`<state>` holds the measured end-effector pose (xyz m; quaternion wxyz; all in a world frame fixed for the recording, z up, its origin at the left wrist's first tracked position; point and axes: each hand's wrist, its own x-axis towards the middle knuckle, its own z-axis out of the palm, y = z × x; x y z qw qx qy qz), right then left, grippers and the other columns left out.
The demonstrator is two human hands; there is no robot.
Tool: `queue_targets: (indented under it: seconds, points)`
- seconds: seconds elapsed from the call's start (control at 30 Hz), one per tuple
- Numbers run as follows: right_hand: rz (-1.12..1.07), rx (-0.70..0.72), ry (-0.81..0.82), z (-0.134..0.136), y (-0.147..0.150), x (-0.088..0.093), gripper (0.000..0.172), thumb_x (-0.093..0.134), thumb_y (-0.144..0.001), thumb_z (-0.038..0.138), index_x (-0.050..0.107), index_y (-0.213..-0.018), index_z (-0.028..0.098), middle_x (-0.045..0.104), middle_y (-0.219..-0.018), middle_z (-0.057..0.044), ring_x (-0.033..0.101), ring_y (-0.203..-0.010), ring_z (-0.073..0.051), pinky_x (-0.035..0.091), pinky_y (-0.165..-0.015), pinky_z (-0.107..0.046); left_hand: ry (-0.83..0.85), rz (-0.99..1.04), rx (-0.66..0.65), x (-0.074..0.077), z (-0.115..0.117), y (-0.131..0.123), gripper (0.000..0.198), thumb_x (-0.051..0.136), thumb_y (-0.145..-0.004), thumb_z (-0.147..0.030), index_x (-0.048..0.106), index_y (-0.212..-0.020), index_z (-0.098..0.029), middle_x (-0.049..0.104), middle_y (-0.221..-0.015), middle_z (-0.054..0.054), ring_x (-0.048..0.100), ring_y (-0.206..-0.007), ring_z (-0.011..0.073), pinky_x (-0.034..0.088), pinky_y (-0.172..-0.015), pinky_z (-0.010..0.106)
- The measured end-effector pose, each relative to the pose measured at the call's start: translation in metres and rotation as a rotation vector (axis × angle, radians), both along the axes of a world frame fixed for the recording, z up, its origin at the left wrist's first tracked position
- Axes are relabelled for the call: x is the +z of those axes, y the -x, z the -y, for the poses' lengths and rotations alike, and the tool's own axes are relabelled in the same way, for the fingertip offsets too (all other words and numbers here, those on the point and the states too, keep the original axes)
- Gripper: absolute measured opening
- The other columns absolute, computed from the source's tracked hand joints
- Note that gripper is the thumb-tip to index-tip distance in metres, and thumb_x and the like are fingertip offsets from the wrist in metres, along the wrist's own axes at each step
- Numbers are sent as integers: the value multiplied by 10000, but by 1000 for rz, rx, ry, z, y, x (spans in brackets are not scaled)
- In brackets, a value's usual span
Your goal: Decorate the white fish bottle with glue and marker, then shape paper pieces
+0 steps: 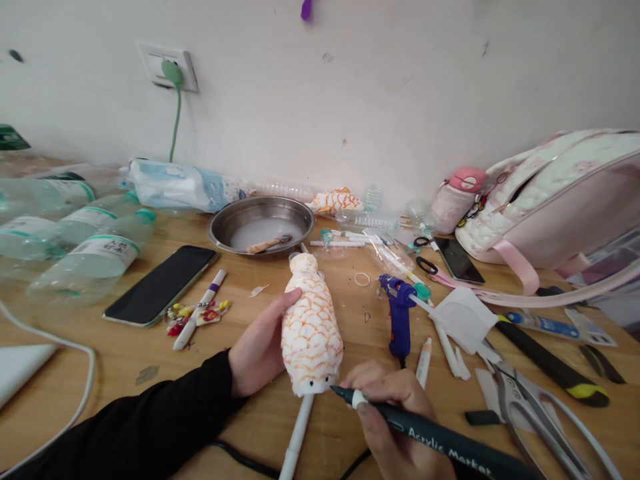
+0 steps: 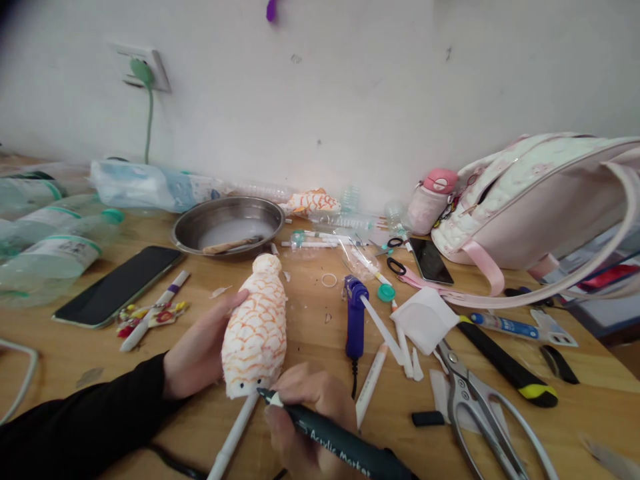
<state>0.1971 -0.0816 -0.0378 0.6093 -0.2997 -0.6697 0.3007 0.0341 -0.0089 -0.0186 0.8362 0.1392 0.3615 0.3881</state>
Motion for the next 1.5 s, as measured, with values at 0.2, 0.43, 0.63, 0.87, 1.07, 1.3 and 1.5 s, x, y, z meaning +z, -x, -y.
queue_targets:
  seconds: [0.2,0.43,0.63,0.87,1.07,1.3,1.5]
  points:
    - [101,-4,-120,-1,-3,-7,130,479,-854,194,485,-982,218,576,-738,-37,607,-692,-176,537,-610,-327,-81,0,20,0,2,-2,366,446,-876,-289,492,-1192,-110,729,-888,92,688,-761,219,486,-823,344]
    - [138,-147,-100,2,-1,-3,84,426,-878,190,474,-944,209,591,-744,-51,633,-716,-174,552,-621,-303,-93,-25,10,-3,3,-2,368,440,-879,-340,483,-1155,-100,735,-836,79,689,-775,225,494,-778,318]
    - [185,-195,-117,1,-2,-5,109,435,-855,154,478,-942,202,603,-731,-52,635,-677,-170,542,-596,-280,-100,-21,10,-2,3,-3,251,453,-872,-337,543,-996,-138,734,-824,64,691,-757,218,503,-731,294]
    - [244,-143,-99,0,-7,-11,164,465,-819,129,460,-966,203,602,-752,-49,600,-634,-153,530,-604,-289,-109,-36,17,-3,4,-3,245,458,-870,-328,558,-987,-137,731,-842,64,684,-804,224,502,-755,302]
    - [280,-185,-109,-1,-8,-9,137,463,-831,141,459,-950,209,607,-738,-42,629,-709,-161,527,-605,-257,-94,-33,19,-1,3,-4,306,463,-866,-332,536,-1076,-123,728,-882,76,673,-851,236,488,-789,309]
    - [312,-228,-118,-2,-5,-6,109,465,-836,140,469,-925,203,613,-731,-33,633,-685,-150,514,-606,-245,-100,-54,20,0,4,-3,340,467,-866,-309,523,-1123,-92,721,-914,105,664,-870,245,480,-808,327]
    - [347,-230,-147,-3,-6,-2,117,456,-836,137,472,-933,202,615,-707,-24,628,-659,-146,513,-577,-229,-117,-46,21,-1,4,-2,294,475,-863,-325,559,-1042,-108,723,-904,91,661,-886,246,491,-801,325]
